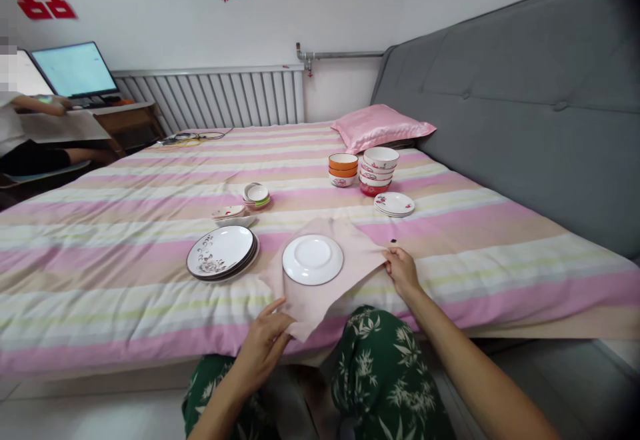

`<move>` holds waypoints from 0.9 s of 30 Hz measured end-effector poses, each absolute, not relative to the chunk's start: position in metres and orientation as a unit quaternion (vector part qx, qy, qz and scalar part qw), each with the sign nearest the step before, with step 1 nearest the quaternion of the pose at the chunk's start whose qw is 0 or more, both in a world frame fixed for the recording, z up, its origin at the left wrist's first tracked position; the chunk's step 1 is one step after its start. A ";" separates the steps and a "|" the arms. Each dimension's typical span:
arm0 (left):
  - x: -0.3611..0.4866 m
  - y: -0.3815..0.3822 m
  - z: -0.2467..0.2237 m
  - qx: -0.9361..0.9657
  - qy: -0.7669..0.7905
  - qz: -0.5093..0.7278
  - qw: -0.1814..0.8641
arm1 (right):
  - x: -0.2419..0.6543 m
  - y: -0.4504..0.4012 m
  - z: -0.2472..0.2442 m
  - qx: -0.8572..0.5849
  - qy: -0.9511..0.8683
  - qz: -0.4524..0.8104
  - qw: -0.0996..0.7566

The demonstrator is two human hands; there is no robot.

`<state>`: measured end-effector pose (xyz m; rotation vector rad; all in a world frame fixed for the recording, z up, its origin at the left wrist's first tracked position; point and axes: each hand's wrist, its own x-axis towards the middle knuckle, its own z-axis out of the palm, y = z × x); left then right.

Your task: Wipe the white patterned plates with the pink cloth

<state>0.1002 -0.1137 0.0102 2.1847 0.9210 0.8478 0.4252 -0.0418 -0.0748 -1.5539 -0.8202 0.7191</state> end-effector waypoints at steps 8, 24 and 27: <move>0.086 -0.117 0.027 0.838 0.390 0.274 0.265 | 0.427 -0.092 -0.055 -0.605 -0.296 0.455 0.583; 0.141 -0.001 -0.043 0.734 0.565 0.374 0.051 | 0.374 -0.035 -0.009 -0.561 -0.296 0.511 0.580; 0.142 0.000 -0.043 0.743 0.552 0.376 0.049 | 0.336 -0.026 -0.002 -0.548 -0.364 0.511 0.552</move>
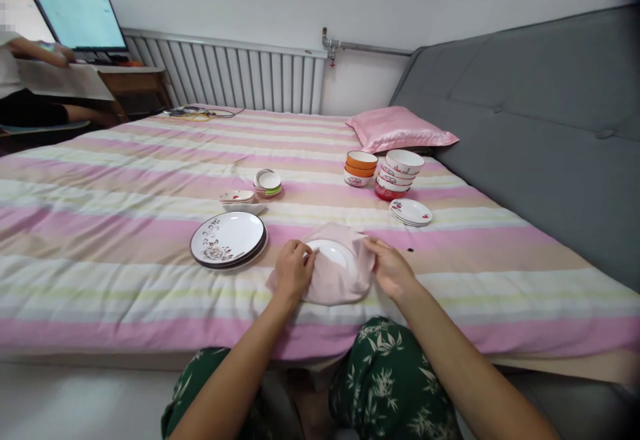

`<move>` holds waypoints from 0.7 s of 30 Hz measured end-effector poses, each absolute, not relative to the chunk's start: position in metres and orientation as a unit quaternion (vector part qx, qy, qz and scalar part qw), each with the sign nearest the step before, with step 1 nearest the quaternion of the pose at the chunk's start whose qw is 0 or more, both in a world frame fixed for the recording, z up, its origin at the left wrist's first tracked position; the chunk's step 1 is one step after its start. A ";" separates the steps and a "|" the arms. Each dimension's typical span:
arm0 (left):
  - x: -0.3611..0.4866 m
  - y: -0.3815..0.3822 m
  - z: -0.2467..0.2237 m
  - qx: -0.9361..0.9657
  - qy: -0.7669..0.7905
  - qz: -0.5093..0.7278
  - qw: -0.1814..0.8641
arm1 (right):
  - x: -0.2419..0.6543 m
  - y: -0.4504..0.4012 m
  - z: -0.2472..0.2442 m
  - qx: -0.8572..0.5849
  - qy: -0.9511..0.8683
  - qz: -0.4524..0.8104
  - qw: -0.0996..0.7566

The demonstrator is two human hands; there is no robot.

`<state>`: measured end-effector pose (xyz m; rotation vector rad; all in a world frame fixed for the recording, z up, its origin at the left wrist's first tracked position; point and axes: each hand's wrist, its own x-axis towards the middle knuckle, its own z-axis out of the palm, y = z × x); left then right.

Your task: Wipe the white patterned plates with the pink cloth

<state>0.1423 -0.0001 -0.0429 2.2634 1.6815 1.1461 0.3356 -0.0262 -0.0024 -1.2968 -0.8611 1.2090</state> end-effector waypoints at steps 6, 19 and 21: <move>0.141 0.002 -0.048 0.732 0.566 0.373 0.069 | 0.272 -0.031 -0.011 -0.518 -0.553 0.494 0.426; 0.102 -0.003 -0.028 0.708 0.610 0.333 0.126 | 0.296 -0.036 -0.022 -0.382 -0.911 0.146 0.049; 0.098 -0.004 -0.024 0.706 0.617 0.322 0.130 | 0.291 -0.025 -0.024 -0.391 -0.908 0.142 0.048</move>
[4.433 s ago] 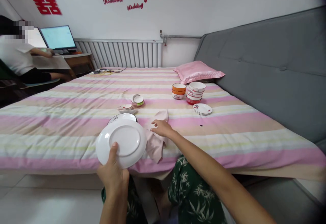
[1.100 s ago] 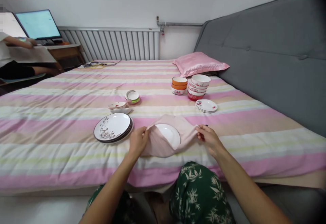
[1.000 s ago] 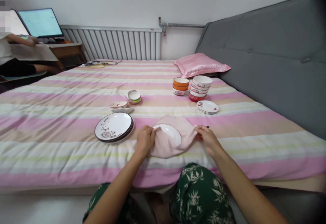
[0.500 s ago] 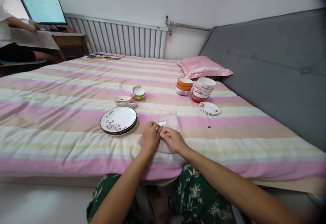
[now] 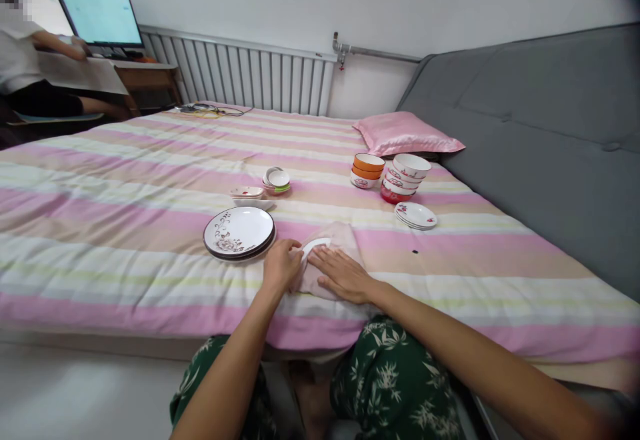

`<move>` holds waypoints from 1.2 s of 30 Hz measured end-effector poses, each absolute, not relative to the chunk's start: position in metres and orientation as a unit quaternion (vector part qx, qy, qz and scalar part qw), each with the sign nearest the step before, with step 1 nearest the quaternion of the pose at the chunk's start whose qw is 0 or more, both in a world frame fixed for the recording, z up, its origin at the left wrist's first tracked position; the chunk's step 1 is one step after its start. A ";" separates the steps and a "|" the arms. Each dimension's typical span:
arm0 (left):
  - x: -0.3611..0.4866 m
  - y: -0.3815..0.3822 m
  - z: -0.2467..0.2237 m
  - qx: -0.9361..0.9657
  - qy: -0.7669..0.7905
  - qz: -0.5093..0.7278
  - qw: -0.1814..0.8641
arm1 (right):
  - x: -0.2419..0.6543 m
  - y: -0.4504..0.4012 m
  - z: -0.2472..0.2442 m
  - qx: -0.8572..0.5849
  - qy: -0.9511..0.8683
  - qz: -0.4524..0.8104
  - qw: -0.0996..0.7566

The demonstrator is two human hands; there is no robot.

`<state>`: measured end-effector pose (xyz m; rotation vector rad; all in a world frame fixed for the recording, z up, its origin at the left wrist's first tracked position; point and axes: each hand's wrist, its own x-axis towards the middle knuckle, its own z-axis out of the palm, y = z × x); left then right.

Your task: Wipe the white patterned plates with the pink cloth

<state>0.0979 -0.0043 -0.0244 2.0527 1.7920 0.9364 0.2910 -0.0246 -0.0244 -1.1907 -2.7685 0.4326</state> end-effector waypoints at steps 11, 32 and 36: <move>0.101 -0.011 -0.028 0.712 0.632 0.284 0.110 | 0.268 0.019 -0.045 -0.634 -0.741 0.136 0.176; 0.145 -0.037 -0.043 0.858 0.486 0.156 0.062 | 0.296 0.059 -0.053 -0.626 -0.562 0.345 0.416; 0.143 -0.035 -0.043 0.859 0.476 0.174 0.074 | 0.309 0.040 -0.043 -0.521 -0.669 0.365 0.383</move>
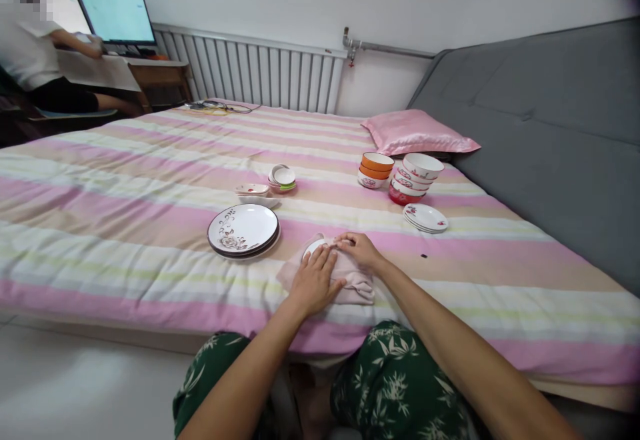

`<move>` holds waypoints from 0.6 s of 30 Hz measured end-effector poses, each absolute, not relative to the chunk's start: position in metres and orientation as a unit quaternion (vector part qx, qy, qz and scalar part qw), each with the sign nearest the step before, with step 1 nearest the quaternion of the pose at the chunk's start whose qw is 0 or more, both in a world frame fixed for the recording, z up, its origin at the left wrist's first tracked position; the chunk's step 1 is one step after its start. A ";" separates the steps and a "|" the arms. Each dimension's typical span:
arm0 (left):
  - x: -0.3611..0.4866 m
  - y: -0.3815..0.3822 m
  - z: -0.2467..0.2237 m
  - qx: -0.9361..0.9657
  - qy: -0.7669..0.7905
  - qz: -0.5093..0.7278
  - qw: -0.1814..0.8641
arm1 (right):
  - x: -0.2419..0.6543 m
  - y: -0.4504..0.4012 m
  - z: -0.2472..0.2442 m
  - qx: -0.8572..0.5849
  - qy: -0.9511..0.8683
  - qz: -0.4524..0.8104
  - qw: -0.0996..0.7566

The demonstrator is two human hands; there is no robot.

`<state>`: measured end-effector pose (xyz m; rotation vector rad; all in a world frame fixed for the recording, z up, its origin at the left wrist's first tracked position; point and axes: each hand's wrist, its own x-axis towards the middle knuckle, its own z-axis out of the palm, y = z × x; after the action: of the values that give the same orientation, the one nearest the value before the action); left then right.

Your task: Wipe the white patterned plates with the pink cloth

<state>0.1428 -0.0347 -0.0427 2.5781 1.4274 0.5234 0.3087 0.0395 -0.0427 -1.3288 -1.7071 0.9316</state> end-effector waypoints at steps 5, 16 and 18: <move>0.141 -0.031 -0.041 0.860 0.462 0.196 0.095 | 0.313 0.016 -0.039 -0.476 -0.745 0.308 0.353; 0.137 -0.028 -0.050 0.827 0.529 0.178 0.073 | 0.303 0.002 -0.048 -0.497 -0.820 0.119 0.257; 0.134 -0.027 -0.051 0.824 0.534 0.171 0.083 | 0.299 -0.002 -0.045 -0.493 -0.844 0.105 0.183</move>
<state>0.1337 -0.0266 -0.0507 2.4589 1.5959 0.5108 0.2994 -0.0020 -0.0445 -1.3911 -2.3814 0.2960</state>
